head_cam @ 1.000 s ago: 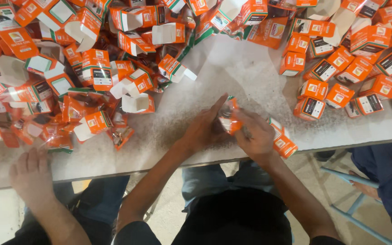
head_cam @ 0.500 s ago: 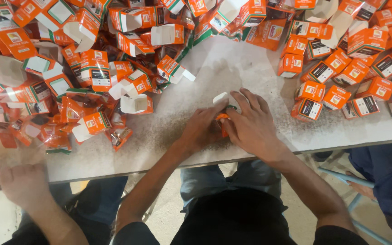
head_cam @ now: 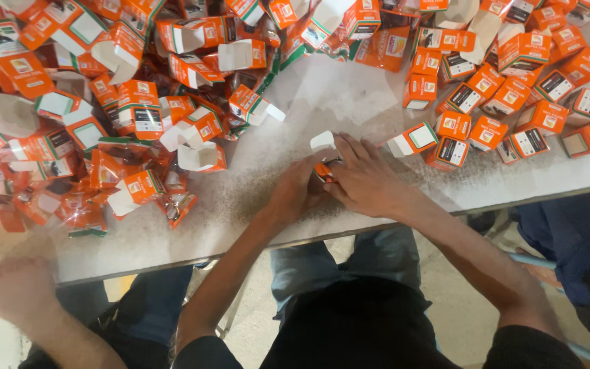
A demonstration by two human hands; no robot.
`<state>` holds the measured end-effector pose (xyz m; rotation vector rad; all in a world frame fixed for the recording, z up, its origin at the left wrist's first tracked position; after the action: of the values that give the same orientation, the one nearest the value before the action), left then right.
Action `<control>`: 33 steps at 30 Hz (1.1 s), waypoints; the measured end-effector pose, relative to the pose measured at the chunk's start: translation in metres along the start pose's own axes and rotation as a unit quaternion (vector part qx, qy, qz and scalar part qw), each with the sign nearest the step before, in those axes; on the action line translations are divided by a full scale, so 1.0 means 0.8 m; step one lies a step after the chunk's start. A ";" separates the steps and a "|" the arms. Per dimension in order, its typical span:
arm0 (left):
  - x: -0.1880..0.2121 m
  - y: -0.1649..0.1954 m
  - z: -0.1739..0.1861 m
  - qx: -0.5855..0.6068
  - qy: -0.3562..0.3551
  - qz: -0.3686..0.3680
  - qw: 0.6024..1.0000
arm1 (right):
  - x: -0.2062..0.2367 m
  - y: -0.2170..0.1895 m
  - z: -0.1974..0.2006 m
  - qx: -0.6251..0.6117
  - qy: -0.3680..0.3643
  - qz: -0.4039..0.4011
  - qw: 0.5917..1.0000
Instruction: The person picks up small orange cardboard boxes one at a time from a large pile on the table, folds the flaps to close and shape each box by hand, and places the folded box back onto the table with the finished boxes.
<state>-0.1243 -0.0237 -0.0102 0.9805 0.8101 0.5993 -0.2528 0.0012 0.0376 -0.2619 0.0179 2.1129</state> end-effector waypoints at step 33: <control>0.016 0.000 -0.014 0.135 0.061 0.036 0.988 | -0.010 0.036 -0.023 -0.155 -0.023 -0.158 0.975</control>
<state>-0.1262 -0.0087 -0.0177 1.2338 0.9854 0.6271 -0.2697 -0.0226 0.0186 -0.3743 -0.3610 1.7972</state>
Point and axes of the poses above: each hand's wrist, its own x-axis away from the middle knuckle, its own z-axis out of the back of the hand, y = z × x, the point moved 8 cm from there along -x, towards the middle knuckle, and after that the axes turned 12 degrees about x, right-handed, at the moved point
